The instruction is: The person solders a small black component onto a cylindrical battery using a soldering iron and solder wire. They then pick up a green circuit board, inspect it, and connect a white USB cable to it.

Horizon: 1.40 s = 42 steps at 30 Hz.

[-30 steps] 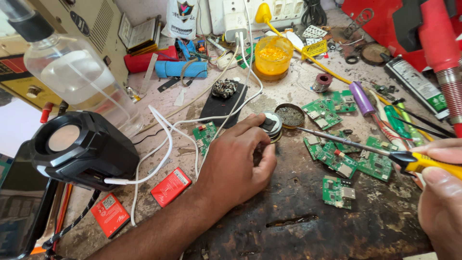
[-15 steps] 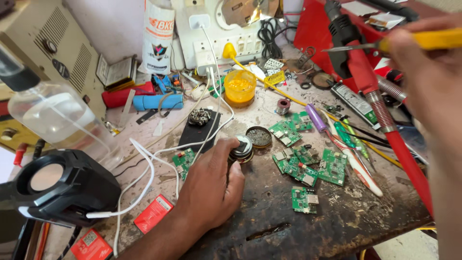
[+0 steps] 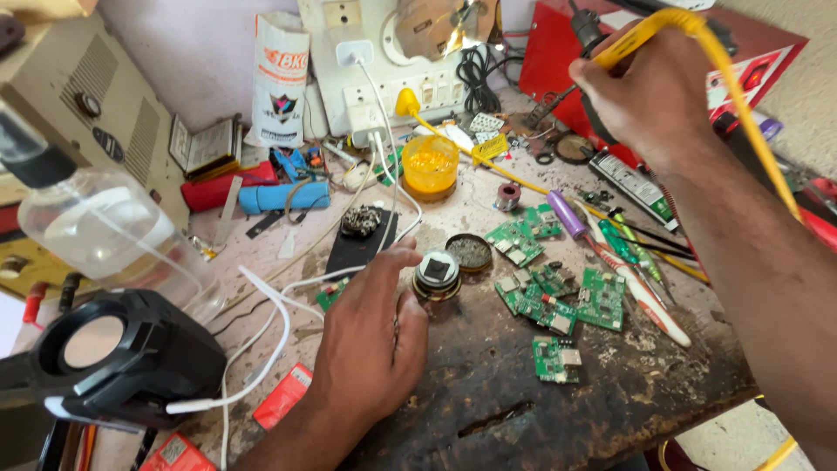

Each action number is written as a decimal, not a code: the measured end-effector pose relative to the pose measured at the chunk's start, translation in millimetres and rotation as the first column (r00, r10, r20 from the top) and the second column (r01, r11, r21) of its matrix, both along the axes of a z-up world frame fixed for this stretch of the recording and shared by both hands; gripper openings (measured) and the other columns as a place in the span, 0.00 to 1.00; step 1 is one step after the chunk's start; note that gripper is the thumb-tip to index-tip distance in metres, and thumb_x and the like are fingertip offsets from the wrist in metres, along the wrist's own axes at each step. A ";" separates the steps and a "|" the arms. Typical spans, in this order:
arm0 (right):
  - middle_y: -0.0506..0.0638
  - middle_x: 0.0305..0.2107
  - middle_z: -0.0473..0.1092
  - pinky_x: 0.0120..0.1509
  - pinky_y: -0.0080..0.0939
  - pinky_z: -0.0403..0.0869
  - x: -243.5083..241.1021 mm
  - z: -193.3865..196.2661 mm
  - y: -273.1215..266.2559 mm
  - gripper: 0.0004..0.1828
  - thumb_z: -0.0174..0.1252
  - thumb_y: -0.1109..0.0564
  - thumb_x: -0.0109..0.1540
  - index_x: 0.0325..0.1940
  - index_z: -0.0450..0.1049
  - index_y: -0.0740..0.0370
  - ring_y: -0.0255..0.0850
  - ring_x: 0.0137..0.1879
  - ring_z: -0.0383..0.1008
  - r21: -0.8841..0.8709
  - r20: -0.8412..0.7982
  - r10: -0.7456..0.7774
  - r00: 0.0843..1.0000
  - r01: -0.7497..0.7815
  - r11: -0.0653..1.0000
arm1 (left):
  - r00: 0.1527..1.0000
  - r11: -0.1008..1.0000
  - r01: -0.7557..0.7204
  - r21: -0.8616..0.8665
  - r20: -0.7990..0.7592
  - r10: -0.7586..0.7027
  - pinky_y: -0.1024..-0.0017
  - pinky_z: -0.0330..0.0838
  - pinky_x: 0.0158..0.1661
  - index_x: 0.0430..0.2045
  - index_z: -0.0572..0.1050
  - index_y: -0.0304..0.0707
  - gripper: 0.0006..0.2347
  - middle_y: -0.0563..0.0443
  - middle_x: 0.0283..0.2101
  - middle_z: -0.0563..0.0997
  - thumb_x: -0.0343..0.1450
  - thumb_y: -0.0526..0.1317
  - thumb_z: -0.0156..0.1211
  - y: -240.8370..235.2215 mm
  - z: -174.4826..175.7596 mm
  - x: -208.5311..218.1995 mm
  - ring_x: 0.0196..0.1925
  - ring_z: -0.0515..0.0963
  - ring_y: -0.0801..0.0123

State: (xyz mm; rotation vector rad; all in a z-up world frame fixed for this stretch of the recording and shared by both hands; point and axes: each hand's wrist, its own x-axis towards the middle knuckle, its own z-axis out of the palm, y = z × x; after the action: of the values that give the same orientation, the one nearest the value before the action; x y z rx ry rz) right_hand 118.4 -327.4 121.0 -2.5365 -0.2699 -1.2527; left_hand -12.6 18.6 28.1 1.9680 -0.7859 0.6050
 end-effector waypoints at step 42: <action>0.51 0.53 0.72 0.62 0.37 0.77 -69.6 -42.2 110.2 0.39 0.63 0.59 0.57 0.72 0.59 0.55 0.36 0.58 0.74 0.686 -0.568 0.747 0.345 -0.303 0.661 | 0.998 0.864 0.002 -0.503 -0.052 -0.033 0.65 0.63 0.69 0.70 0.54 0.25 0.24 0.36 0.68 0.64 0.78 0.33 0.51 -1.4 -13.8 3.8 0.71 0.68 0.57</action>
State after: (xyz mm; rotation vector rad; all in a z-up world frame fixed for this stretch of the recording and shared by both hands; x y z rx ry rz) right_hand 48.7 -217.3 78.8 -1.9855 -0.4685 0.2283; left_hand -8.8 17.2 14.2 1.4860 -0.5376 0.6612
